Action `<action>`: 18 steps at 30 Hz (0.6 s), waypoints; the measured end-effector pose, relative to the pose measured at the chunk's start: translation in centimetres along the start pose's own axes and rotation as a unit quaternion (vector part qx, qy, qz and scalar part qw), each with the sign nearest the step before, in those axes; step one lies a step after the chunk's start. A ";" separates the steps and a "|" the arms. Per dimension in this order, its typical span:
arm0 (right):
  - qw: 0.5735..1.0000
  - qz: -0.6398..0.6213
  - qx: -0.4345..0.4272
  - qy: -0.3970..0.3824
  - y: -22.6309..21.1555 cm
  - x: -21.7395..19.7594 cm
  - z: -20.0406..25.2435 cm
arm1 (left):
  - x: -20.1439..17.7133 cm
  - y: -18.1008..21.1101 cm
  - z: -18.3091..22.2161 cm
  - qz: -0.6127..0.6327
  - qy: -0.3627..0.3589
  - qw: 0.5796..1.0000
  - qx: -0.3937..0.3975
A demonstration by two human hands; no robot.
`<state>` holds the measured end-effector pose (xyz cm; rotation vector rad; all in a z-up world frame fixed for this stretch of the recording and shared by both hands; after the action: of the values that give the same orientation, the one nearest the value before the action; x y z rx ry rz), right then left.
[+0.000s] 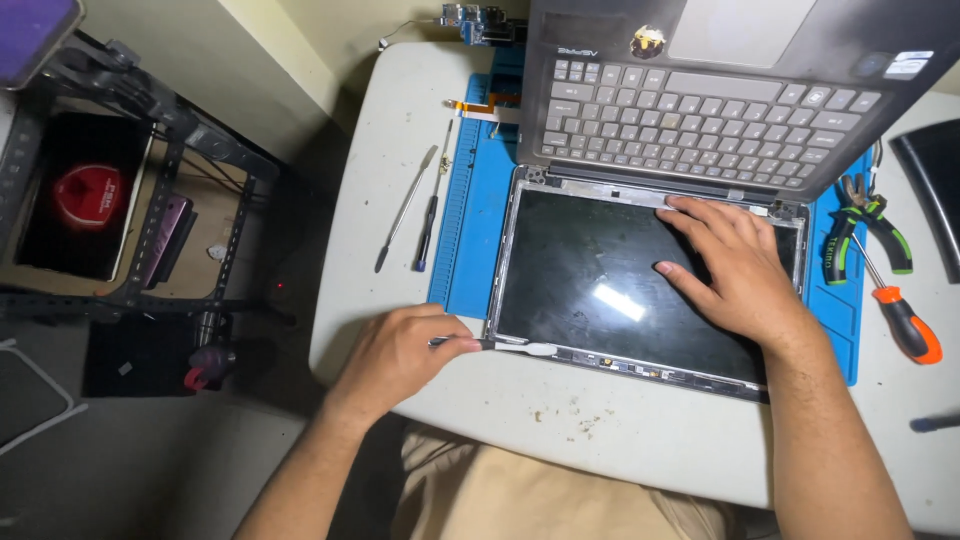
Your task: Cleaning laptop components with a toothbrush and disassembling the internal chassis on a repair bench.
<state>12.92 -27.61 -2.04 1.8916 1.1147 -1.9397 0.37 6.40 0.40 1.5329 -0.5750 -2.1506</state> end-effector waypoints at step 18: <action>0.993 0.041 -0.106 -0.044 -4.3 1.2 -0.2 | 7.8 -1.7 5.6 0.051 0.125 0.983 -0.125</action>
<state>10.21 -24.06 -1.54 1.6975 1.1487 -1.7648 -7.45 3.85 -4.83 1.5632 -0.2792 -1.8377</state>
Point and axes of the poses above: each hand's wrist, its own z-axis away from the middle knuckle, its own x-axis out of the palm, y = z × x, the point moved 4 cm from there along -z, towards the middle knuckle, and after that the axes turned 4 degrees about -x, right-handed, at the moved point
